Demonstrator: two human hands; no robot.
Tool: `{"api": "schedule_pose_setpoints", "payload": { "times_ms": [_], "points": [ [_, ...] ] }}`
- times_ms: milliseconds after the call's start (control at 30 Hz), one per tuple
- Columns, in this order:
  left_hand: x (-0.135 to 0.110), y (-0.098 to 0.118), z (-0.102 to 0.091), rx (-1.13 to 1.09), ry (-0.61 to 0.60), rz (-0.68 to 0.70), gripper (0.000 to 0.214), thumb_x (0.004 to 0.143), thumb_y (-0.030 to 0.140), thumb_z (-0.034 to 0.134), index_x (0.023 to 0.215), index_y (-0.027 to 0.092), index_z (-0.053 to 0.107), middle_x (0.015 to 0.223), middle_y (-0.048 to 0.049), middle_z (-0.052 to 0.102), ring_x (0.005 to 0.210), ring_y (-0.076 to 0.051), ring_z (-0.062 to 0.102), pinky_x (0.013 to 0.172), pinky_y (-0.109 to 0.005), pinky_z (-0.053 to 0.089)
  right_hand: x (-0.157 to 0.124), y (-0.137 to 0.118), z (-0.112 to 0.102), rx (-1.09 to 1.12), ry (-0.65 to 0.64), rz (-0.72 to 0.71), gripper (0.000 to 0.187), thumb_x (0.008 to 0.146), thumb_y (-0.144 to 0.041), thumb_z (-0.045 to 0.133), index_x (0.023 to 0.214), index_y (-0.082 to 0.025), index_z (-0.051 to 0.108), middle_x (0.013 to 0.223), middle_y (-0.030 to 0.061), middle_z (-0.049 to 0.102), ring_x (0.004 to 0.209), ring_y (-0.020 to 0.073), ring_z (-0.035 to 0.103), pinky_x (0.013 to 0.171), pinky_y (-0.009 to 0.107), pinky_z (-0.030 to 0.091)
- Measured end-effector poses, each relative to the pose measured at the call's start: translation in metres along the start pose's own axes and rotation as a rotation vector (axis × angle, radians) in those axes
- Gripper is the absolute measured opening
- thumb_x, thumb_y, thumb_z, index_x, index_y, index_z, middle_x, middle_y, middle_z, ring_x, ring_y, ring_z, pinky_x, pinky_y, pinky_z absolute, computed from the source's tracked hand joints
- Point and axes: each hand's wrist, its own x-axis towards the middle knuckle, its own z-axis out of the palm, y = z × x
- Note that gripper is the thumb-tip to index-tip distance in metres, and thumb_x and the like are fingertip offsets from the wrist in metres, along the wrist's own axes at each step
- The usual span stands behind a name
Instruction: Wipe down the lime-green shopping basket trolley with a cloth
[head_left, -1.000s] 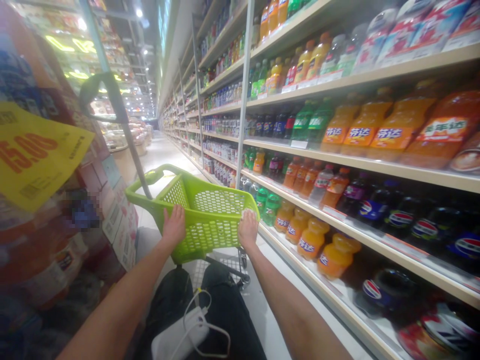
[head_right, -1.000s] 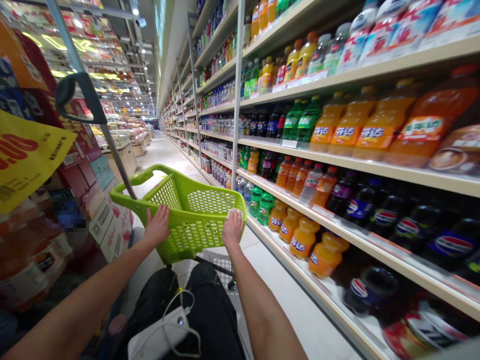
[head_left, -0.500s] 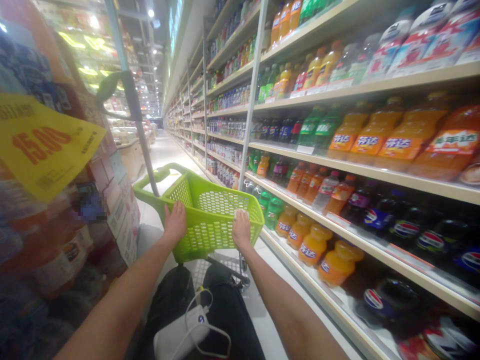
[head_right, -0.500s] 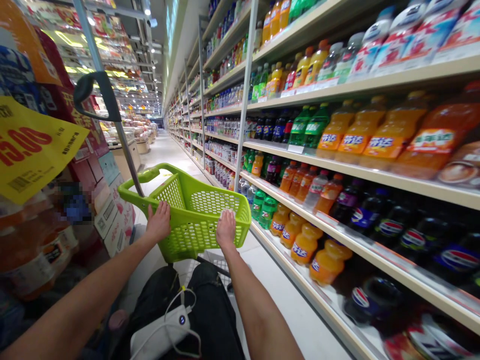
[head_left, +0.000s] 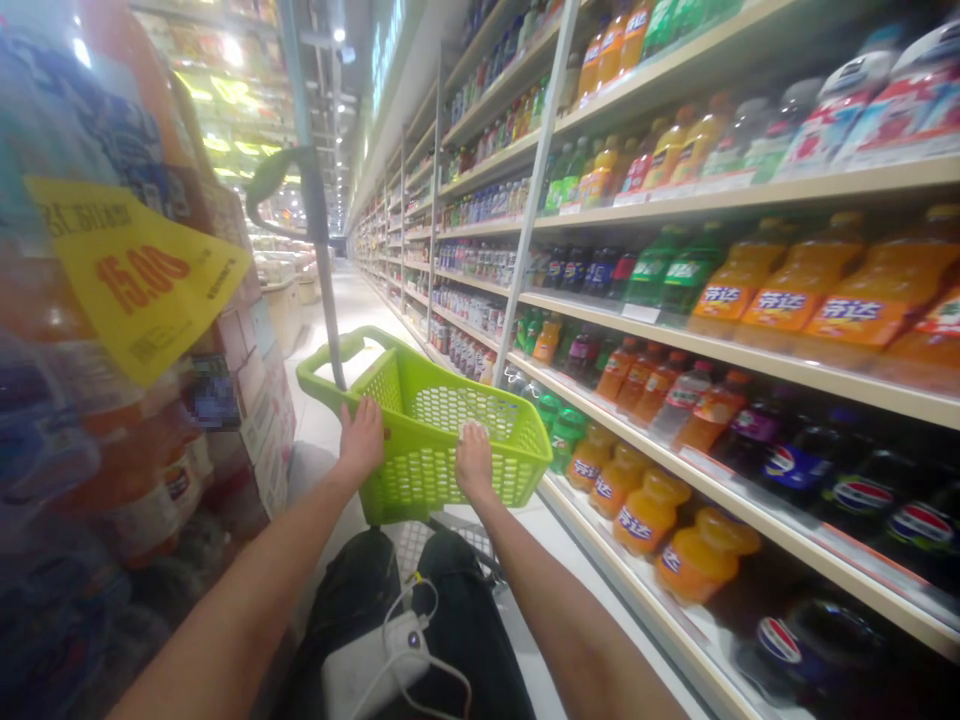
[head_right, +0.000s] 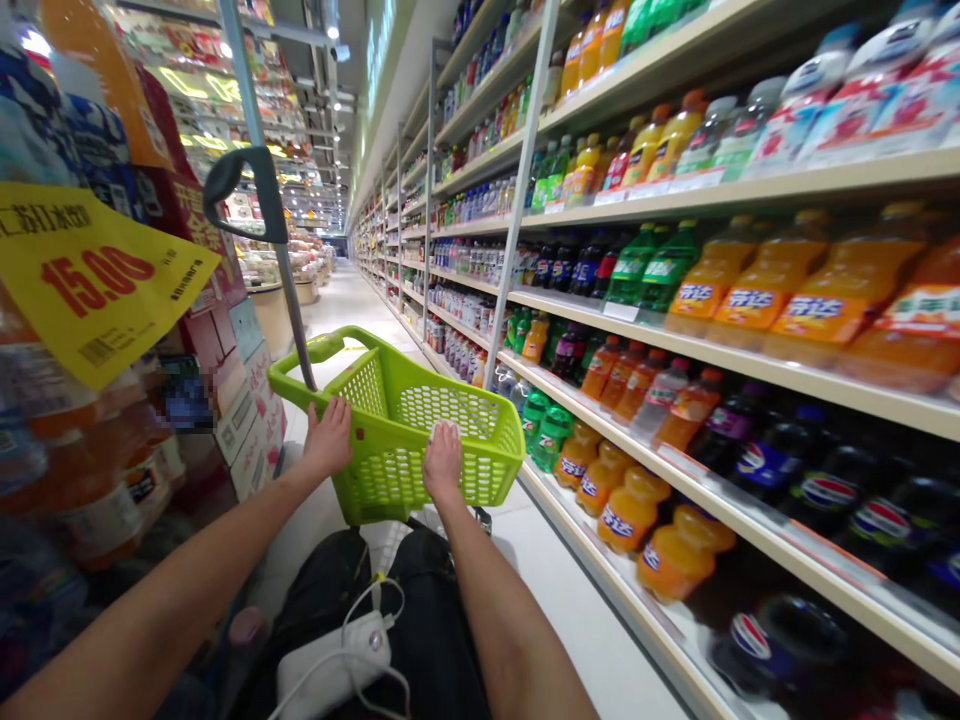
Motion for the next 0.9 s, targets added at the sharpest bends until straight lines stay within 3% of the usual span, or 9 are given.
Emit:
{"api": "schedule_pose_setpoints", "payload": {
  "times_ms": [233,567,733,900],
  "points": [
    [-0.002,0.002,-0.003,-0.027,-0.012,0.064,0.062,0.076,0.021,0.037,0.135,0.003,0.031,0.143,-0.0183,0.030,0.134,-0.029,0.020,0.107,-0.056,0.004,0.005,-0.039,0.012,0.046,-0.039,-0.091,0.044,0.085,-0.012,0.032,0.125,-0.001,0.046,0.130,0.0195,0.048,0.127,0.0248,0.034,0.106,0.045,0.027],
    [-0.011,-0.003,-0.008,-0.044,-0.034,0.124,0.064,0.072,0.018,0.040,0.134,0.004,0.033,0.145,-0.0167,0.027,0.135,-0.028,0.019,0.108,-0.055,0.008,0.010,-0.040,0.011,-0.032,-0.078,-0.082,0.043,0.084,-0.014,0.034,0.124,0.000,0.046,0.130,0.0188,0.047,0.128,0.0243,0.034,0.108,0.041,0.024],
    [-0.001,-0.023,-0.016,-0.033,-0.038,0.052,0.067,0.072,0.020,0.042,0.136,0.005,0.028,0.145,-0.0159,0.026,0.135,-0.028,0.017,0.107,-0.058,0.004,0.006,-0.037,0.011,-0.027,-0.088,-0.135,0.049,0.081,-0.015,0.042,0.128,-0.004,0.042,0.135,0.0157,0.042,0.130,0.0260,0.029,0.106,0.041,0.027],
    [0.008,-0.037,-0.024,-0.005,-0.123,0.052,0.068,0.070,0.021,0.045,0.135,0.006,0.029,0.144,-0.0172,0.028,0.134,-0.030,0.020,0.105,-0.060,0.000,0.009,-0.030,0.018,0.002,-0.069,-0.102,0.048,0.078,-0.005,0.035,0.125,-0.002,0.046,0.132,0.0183,0.046,0.129,0.0250,0.033,0.106,0.045,0.026]
  ]
}}
